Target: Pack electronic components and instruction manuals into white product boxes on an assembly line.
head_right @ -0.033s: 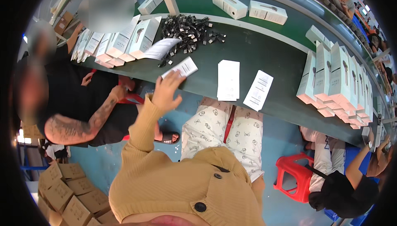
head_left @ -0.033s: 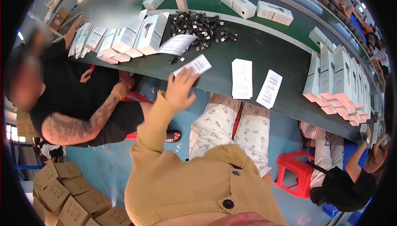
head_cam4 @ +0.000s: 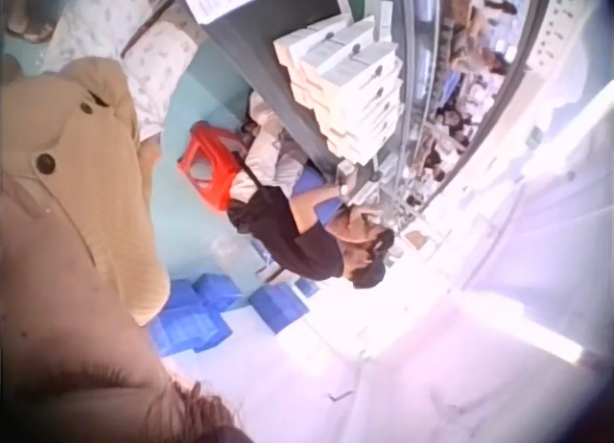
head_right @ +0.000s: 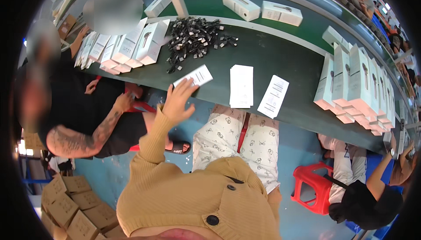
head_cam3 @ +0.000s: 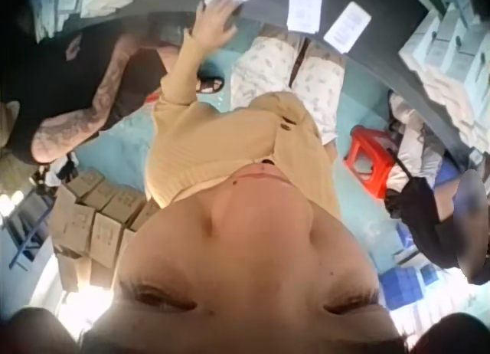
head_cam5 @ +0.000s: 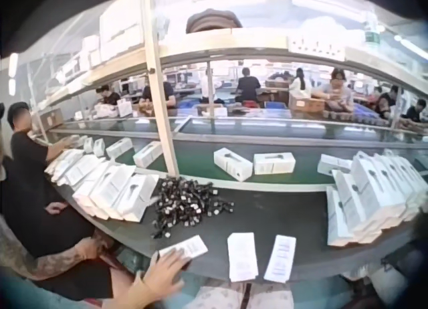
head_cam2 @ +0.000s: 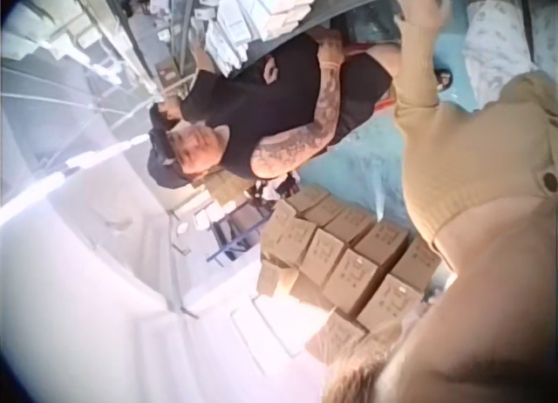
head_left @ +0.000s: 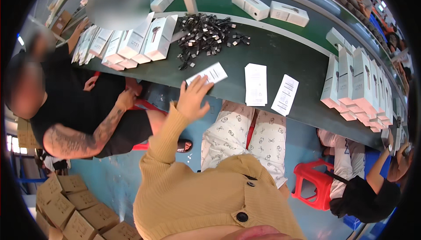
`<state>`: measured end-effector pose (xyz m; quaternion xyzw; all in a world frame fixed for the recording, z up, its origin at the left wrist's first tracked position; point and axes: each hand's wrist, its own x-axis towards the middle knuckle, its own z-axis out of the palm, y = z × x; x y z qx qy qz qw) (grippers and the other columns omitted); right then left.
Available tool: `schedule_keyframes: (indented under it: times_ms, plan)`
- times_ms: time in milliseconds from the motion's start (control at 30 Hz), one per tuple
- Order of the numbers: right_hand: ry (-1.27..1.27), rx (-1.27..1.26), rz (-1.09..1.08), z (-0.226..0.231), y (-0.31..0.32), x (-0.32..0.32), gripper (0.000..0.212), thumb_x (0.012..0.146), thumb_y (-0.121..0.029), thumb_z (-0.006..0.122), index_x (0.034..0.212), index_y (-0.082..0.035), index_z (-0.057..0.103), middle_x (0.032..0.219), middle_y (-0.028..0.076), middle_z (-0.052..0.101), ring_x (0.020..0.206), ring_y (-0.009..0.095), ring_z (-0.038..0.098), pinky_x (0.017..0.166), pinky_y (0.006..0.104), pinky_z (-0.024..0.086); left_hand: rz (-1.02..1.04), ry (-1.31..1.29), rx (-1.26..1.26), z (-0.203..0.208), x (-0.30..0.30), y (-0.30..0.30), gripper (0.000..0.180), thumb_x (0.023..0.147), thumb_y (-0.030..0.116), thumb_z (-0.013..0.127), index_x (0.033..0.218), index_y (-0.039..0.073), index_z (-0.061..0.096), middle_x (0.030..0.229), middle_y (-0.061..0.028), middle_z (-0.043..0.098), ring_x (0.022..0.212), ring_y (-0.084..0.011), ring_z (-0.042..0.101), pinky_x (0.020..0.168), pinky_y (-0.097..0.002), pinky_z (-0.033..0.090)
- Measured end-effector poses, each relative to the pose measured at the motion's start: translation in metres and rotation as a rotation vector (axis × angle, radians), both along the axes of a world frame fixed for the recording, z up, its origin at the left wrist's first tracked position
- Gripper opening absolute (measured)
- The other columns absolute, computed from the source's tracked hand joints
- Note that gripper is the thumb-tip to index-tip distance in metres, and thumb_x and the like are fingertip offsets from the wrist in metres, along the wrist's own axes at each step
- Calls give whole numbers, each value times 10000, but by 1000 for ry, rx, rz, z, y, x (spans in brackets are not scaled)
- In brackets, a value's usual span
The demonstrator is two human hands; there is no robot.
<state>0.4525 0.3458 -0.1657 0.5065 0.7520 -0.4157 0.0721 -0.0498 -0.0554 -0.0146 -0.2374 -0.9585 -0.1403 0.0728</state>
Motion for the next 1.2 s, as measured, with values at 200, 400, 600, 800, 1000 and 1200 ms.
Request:
schedule_keyframes:
  times_ms: [200, 400, 600, 800, 1000, 1200]
  plan:
    - [-16, -10, 122, 6, 7, -25, 474, 911, -269, 573, 1257, 46, 498, 1177, 194, 584, 1058, 282, 562, 938, 359, 426, 229, 331, 435, 4, -14, -2, 755, 690, 352, 732, 1349, 127, 442, 1434, -235, 319, 1320, -411, 319, 1059, -600, 208]
    - [-38, -42, 376, 14, 33, -92, 462, 908, -263, 575, 1247, 44, 508, 1159, 189, 596, 1045, 280, 571, 929, 358, 433, 685, 712, 70, 60, -101, -78, 866, 707, 451, 735, 1393, 86, 353, 1461, -279, 215, 1359, -485, 175, 1050, -591, 214]
    - [-74, -63, 516, 30, 35, -128, 451, 905, -257, 577, 1237, 43, 518, 1141, 184, 607, 1031, 277, 580, 920, 358, 440, 796, 474, -385, 51, -152, -115, 718, 833, 603, 502, 1332, 87, 476, 1316, -180, 503, 1355, -311, 322, 1006, -718, 146]
    - [-131, -80, 604, 56, 36, -149, 439, 903, -251, 578, 1227, 41, 529, 1124, 178, 619, 1018, 275, 588, 911, 357, 446, 683, 344, -243, 47, -126, -91, 591, 838, 489, 569, 1302, 132, 490, 1292, -163, 534, 1325, -291, 377, 992, -725, 149]
    - [-214, -114, 717, 91, 44, -161, 428, 900, -245, 580, 1217, 39, 539, 1106, 173, 630, 1005, 272, 597, 902, 357, 453, 580, 589, -90, 26, -126, -94, 443, 834, 292, 640, 1240, 153, 531, 1178, -148, 606, 1202, -266, 517, 997, -695, 188]
    - [-323, -166, 823, 140, 43, -166, 416, 897, -239, 582, 1207, 38, 549, 1088, 168, 642, 991, 270, 606, 894, 356, 460, 381, 644, 10, 35, -107, -75, 133, 839, 108, 610, 958, 132, 663, 920, -36, 696, 831, -203, 664, 1030, -587, 260]
